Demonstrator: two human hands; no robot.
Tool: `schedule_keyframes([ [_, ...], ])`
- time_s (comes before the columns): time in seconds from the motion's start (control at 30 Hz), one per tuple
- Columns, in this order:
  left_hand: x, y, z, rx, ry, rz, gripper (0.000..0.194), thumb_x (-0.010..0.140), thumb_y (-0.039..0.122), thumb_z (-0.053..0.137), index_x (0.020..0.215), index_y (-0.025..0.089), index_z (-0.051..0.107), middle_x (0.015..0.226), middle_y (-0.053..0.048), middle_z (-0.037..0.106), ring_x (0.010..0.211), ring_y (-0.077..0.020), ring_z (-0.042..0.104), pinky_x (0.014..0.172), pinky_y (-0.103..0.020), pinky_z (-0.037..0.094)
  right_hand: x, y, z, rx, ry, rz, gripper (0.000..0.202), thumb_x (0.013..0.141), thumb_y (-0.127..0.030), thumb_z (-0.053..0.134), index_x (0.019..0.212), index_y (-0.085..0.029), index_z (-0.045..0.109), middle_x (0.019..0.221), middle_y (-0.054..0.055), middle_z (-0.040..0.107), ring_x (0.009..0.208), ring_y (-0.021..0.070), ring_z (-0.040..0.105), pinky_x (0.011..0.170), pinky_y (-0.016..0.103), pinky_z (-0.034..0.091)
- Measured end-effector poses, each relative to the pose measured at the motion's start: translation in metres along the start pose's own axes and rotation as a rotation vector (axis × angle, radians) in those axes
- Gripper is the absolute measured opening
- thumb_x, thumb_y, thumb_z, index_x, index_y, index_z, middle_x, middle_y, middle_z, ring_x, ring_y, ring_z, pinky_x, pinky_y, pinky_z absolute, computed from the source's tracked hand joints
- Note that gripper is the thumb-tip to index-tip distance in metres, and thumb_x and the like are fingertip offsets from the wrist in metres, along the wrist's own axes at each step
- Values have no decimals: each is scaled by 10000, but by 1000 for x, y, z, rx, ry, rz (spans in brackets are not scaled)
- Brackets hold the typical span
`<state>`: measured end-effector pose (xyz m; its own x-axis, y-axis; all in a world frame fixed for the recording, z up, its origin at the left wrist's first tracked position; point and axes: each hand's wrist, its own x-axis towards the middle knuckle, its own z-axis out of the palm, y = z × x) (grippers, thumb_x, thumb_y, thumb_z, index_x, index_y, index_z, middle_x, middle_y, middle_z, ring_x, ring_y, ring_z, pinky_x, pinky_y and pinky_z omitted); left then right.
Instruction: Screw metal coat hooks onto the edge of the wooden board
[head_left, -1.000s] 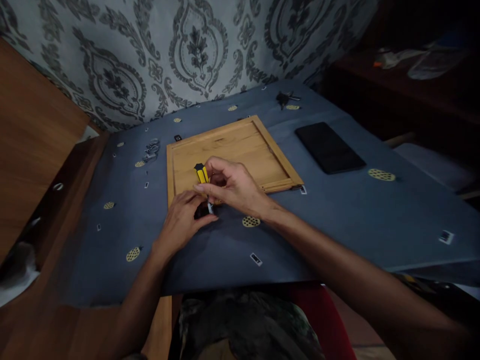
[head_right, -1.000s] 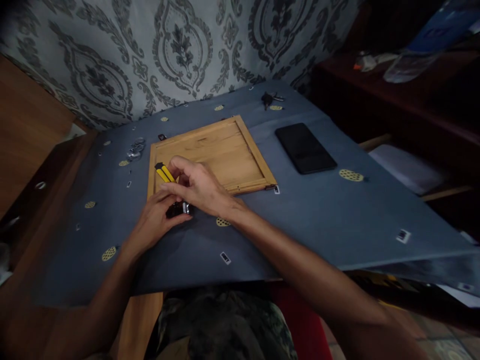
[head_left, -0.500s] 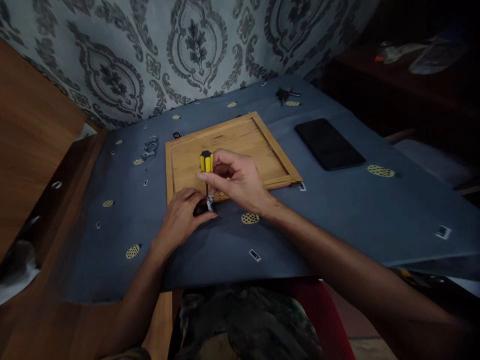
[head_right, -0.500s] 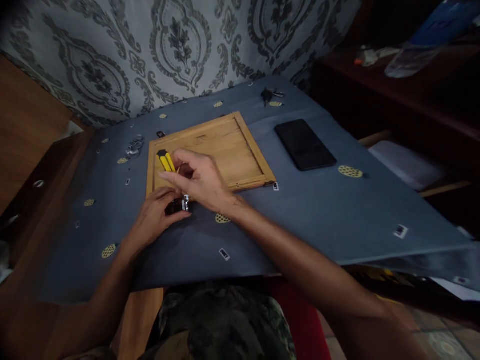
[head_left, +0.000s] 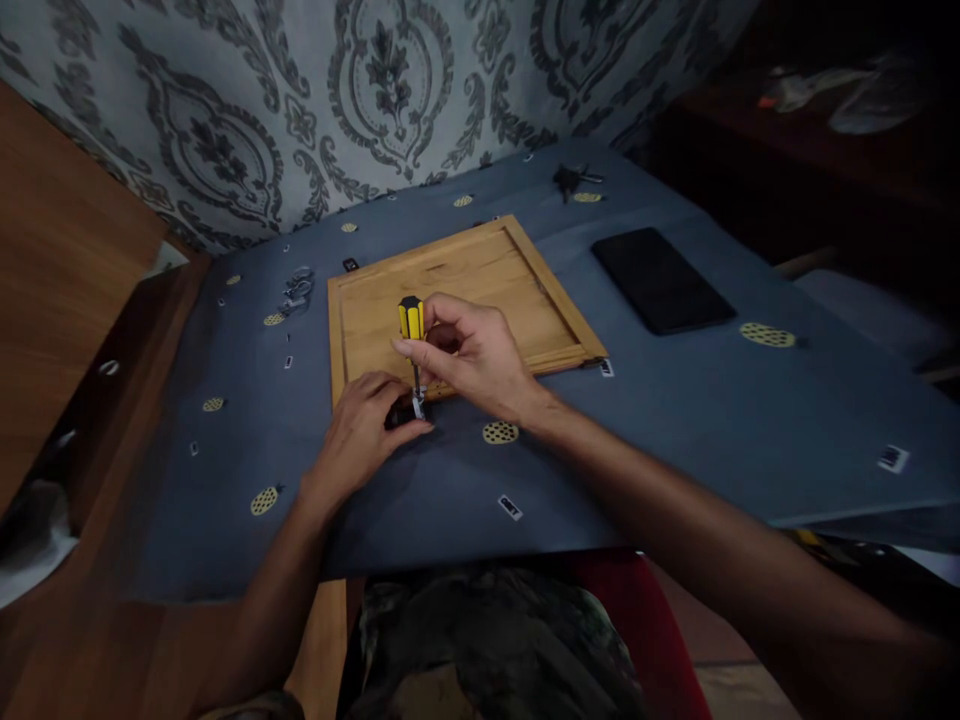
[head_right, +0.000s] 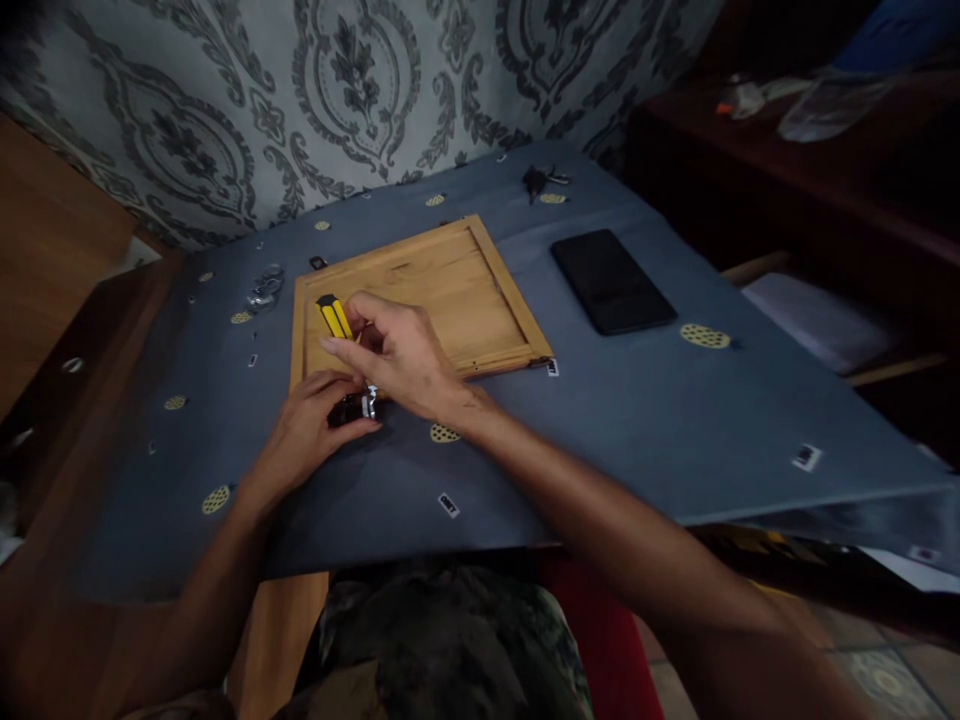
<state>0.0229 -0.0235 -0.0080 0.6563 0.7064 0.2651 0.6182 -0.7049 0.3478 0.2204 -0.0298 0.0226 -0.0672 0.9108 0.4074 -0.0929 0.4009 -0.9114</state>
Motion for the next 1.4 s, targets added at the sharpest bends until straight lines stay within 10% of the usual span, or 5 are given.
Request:
schedule_keyframes([
  [1.4,1,1,-2,-35,-27,-7,368,934,539,735,1114,219,711,1101,-72,738,1047,-275,694,962,-451,562,3,-6,-19,-22,-281,55,227,909,-377,679,838,-215,538,660,-52,561,622,115,556,558,248,395],
])
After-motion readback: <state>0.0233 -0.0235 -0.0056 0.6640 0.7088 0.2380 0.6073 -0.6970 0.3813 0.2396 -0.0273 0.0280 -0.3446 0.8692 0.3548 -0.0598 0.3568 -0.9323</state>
